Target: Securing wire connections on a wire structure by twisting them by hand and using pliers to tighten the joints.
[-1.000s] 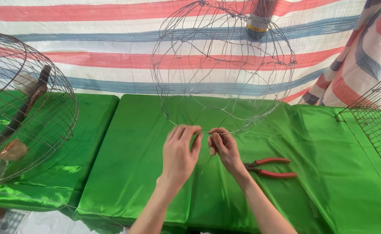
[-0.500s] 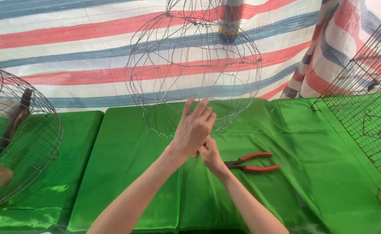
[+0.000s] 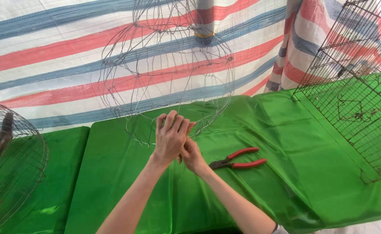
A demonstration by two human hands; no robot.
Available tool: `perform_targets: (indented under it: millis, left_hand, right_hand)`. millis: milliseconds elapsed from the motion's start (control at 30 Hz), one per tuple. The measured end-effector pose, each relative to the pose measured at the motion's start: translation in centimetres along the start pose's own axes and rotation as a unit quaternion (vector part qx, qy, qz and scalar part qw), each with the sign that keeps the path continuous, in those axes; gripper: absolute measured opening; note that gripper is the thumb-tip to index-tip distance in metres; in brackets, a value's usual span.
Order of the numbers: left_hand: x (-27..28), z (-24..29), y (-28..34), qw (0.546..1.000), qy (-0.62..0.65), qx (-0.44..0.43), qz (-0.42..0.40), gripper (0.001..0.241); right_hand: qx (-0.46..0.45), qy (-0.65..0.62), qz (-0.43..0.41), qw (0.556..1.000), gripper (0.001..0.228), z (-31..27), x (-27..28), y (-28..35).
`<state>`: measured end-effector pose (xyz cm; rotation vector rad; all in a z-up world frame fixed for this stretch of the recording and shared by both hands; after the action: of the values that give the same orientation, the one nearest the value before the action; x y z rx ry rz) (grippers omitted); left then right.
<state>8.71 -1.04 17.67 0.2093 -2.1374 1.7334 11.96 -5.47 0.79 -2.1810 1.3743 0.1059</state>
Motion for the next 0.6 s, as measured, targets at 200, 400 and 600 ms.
perform_targets:
  millis: [200,400,600]
  left_hand:
    - [0.8,-0.6,1.3,0.999,0.002,0.006,0.037,0.025]
    - [1.7,-1.5,5.3,0.999,0.006,0.036,0.037,0.018]
    - [2.2,-0.4,8.6,0.996,-0.004,0.076,0.035,0.016]
  right_hand:
    - [0.014,-0.009,-0.029,0.999,0.016,-0.2,-0.3,0.4]
    - [0.031,-0.02,-0.058,0.998,0.015,-0.5,-0.9,1.1]
    - [0.021,-0.006,-0.074,0.997,0.015,-1.5,0.6,1.9]
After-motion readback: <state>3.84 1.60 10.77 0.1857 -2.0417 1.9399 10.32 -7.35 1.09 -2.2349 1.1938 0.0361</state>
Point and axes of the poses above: each hand's wrist, its own y-axis away from the middle knuckle, its own x-axis out of the back of the hand, z = x × y, the point moved 4 cm from there along -y, towards the middle knuckle, and after that the axes turned 11 degrees about x, right-handed, at the moved point
